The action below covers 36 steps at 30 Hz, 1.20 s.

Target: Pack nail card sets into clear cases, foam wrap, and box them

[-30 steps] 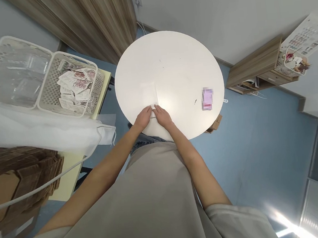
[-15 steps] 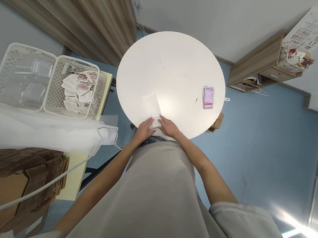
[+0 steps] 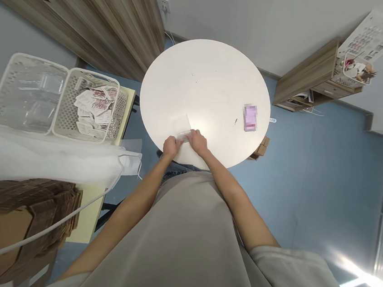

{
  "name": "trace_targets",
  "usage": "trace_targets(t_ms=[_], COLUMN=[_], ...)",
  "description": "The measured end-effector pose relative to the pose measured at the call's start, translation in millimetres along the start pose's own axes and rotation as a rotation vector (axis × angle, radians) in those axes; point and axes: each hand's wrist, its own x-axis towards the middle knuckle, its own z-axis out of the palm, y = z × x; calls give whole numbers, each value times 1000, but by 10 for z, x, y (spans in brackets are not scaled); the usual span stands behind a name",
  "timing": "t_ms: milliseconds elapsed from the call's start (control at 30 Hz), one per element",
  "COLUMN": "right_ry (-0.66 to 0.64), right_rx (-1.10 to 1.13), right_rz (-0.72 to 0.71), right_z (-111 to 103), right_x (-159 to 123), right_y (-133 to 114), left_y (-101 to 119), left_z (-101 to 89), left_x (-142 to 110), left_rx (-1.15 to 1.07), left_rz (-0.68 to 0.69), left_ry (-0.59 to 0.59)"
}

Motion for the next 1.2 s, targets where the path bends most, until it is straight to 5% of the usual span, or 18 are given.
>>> trace_targets(t_ms=[167,267,367,467,667,833,1000,1200], right_ry=[68,183,147,97,-22,-49,-66,-44], right_rx=[6,-25,-87,-120,-218,-228,-172,-109], right_rz=[70,-63,-249,-347,-470,-509,-535,-378], right_z=[57,93,133,181,323,406,286,155], right_x=[199,293,335,262,-248,-544,-495,-420], right_y=[-66,-65,-37,49,362,521,584,492], left_y=[74,105,143,132,-178,-343,-267,-195], left_z=[36,45,21,-6,125,243,106,-83], left_x=[42,99,197,226,-174,-395,-226,15], left_rx=[9,-9,-2,28,110,121,168,116], left_rz=[-74,99,341,412,629,656,658,562], left_ry=[112,186,77,-25,-107,-144,-218,-240])
